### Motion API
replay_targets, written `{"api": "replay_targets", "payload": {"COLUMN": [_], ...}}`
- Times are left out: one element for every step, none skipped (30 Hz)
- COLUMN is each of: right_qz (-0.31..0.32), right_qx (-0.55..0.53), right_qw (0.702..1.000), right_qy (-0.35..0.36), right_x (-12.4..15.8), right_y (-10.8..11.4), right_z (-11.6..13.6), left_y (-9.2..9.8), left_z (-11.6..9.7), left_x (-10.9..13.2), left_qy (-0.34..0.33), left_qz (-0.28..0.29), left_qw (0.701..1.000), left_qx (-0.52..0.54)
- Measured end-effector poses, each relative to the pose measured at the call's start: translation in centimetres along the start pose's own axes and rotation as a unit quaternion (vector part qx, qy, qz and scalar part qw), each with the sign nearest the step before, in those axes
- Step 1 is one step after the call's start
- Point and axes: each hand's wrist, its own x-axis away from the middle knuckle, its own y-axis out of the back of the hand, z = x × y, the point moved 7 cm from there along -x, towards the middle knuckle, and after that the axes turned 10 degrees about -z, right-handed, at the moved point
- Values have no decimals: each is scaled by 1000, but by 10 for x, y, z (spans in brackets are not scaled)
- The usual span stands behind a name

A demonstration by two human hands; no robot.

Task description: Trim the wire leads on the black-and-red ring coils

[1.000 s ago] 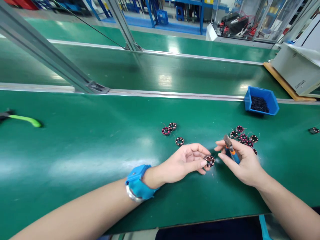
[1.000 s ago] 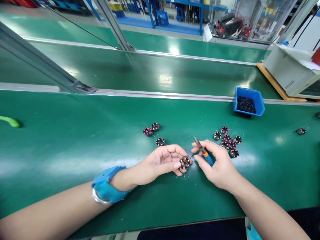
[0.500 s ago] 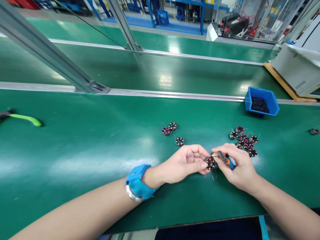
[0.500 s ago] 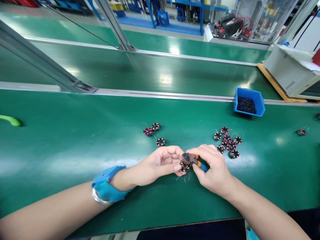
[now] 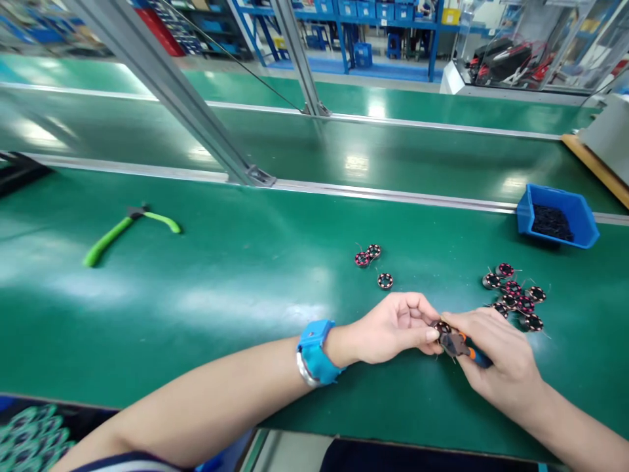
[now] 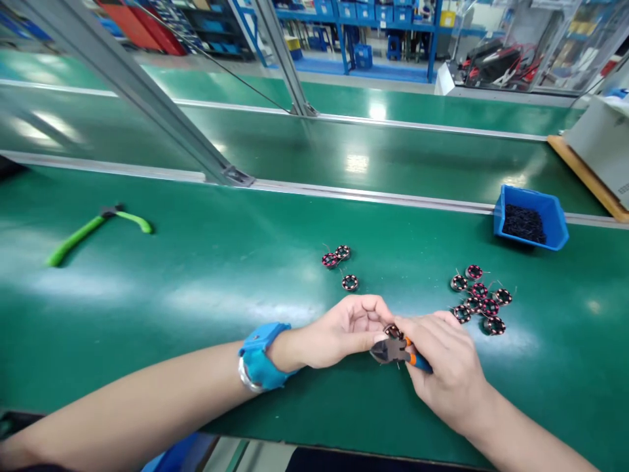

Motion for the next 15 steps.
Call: {"api": "replay_targets", "payload": {"right_qz": [-7, -17, -32, -53, -76, -100, -122, -142, -157, -167, -175, -181, -187, -195, -201], "right_qx": [-4, -7, -9, -8, -4, -1, 1, 1, -1, -5, -10, -16, -20, -23, -24], "right_qw": [1000, 999, 997, 994, 989, 984, 979, 974, 969, 965, 962, 960, 958, 956, 955], "right_qy": [-19, -44, -71, -98, -123, -145, -164, -178, -191, -202, -209, -214, -217, -218, -217], "right_x": [0, -1, -3, -4, -6, -7, -8, -8, -8, -7, -6, -6, -6, -6, -7], "right_y": [0, 1, 4, 9, 14, 21, 27, 33, 37, 41, 44, 46, 48, 50, 52], "right_z": [-3, -7, -11, -16, -22, -28, -33, -38, -42, -46, -49, -52, -53, -53, -53], "left_y": [0, 1, 2, 4, 5, 7, 7, 6, 5, 5, 5, 6, 7, 7, 7], "left_z": [-1, -2, -5, -9, -15, -21, -29, -36, -42, -47, -51, -56, -60, -64, -68], "left_x": [0, -1, -1, -1, 0, 1, 4, 7, 11, 14, 18, 21, 24, 28, 30], "left_qy": [-5, -14, -28, -52, -84, -124, -168, -210, -245, -270, -285, -297, -309, -322, -338], "left_qz": [-3, -10, -20, -36, -54, -72, -88, -101, -110, -117, -123, -133, -148, -165, -176], "left_qw": [1000, 999, 996, 989, 974, 948, 910, 863, 811, 762, 717, 677, 640, 604, 572], "left_qx": [-12, -37, -77, -132, -202, -283, -368, -449, -519, -577, -623, -660, -688, -710, -726]}}
